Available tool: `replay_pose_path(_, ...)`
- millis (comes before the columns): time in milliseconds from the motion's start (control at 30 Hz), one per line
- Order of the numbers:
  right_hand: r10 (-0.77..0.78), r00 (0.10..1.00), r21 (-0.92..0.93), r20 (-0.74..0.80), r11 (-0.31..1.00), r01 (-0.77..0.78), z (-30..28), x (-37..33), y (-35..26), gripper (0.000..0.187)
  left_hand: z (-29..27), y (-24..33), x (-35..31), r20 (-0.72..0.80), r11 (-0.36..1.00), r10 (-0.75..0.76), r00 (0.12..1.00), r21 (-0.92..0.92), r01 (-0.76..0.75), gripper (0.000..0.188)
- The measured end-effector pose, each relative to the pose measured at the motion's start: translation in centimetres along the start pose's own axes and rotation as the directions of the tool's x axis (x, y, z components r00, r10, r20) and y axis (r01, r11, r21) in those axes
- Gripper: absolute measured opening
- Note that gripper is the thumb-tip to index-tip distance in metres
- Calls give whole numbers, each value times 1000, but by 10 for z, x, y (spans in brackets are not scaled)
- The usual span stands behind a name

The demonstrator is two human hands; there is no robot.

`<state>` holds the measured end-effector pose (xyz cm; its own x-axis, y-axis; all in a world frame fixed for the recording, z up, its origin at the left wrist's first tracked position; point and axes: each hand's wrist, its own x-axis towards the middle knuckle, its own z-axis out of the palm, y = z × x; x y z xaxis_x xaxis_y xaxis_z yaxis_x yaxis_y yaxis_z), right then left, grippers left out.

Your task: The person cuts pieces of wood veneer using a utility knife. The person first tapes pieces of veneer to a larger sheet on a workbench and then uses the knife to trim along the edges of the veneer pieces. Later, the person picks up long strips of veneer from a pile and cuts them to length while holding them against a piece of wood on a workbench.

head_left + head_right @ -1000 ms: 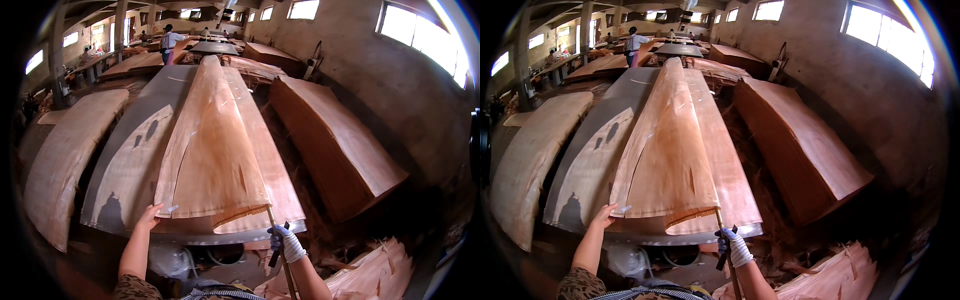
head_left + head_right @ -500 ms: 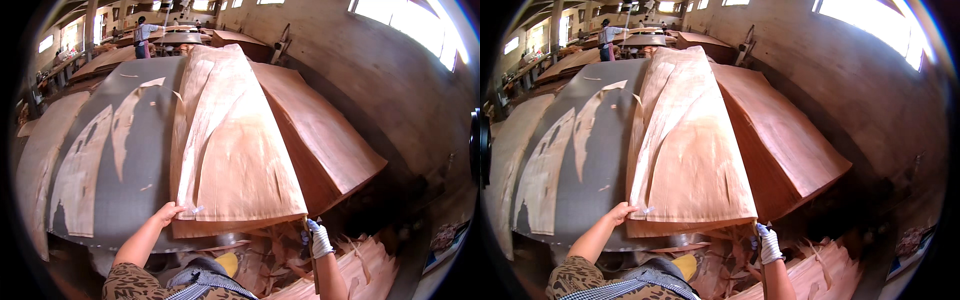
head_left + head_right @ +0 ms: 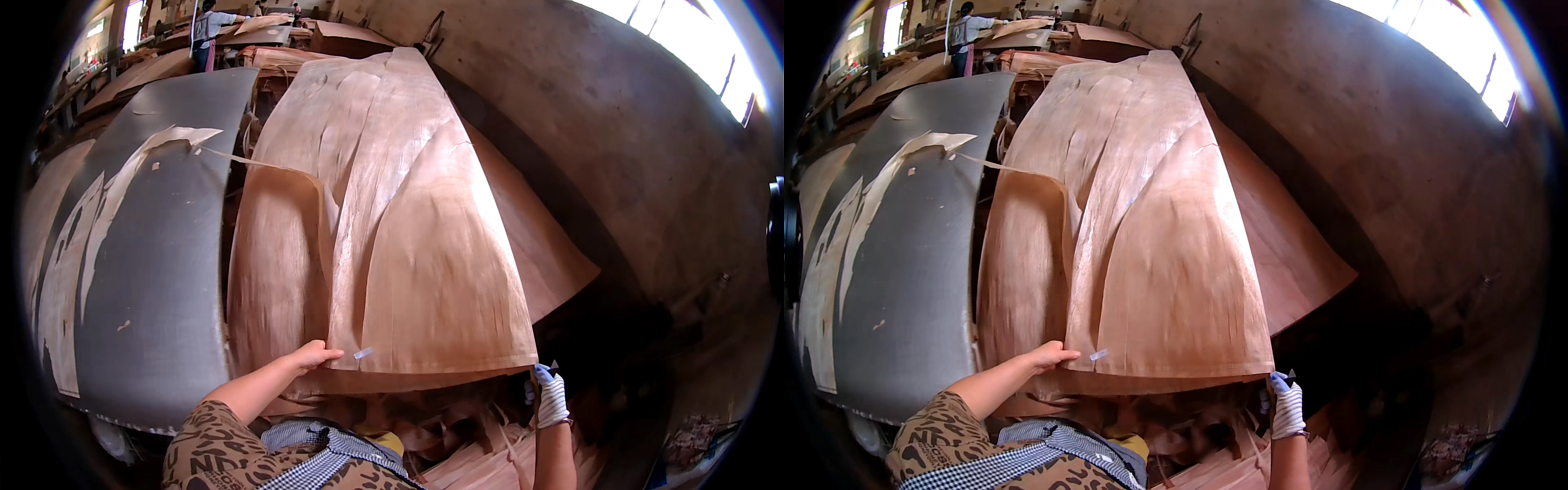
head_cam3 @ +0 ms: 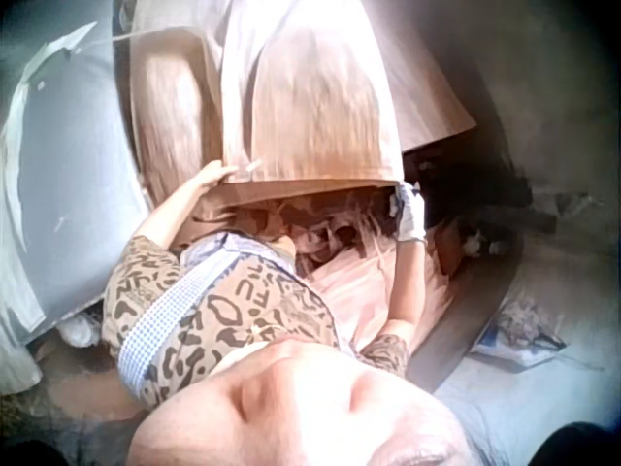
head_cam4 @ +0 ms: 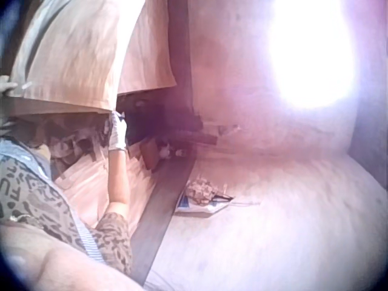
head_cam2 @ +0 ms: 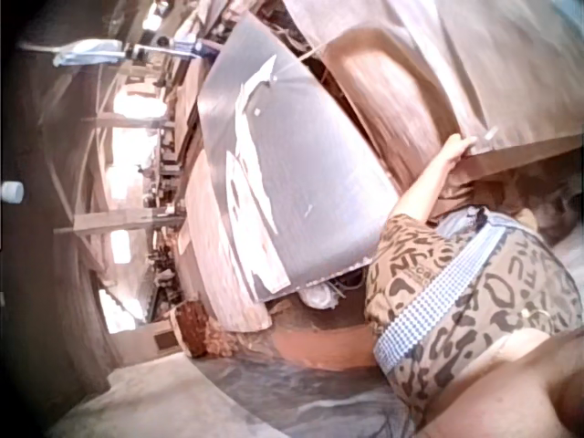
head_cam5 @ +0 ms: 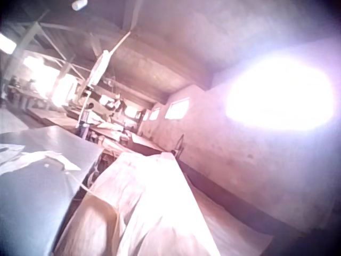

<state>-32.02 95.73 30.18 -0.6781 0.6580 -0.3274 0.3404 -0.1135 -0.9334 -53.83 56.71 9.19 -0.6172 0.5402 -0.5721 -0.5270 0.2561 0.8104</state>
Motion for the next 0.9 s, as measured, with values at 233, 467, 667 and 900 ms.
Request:
replay_pose_path(233, -26, 1000, -20, 5, 999, 26, 30, 45, 7, 28, -40, -48, 27, 677, 852, -34, 735, -365, 375, 62)
replay_pose_path(467, -171, 985, -189, -16, 968, 165, 32, 68, 0, 22, -55, -184, -10, -117, 169, -67, 991, -980, -105, 45)
replay_pose_path(667, -292, 945, -319, -144, 918, 236, 36, 37, -7, 24, -62, -189, -70, -20, 104, 34, 999, -994, -23, 32)
replay_pose_path(900, -300, 937, -398, -180, 893, 209, 45, 41, -5, 16, -84, -182, -76, 41, 92, -60, 997, -995, 46, 24)
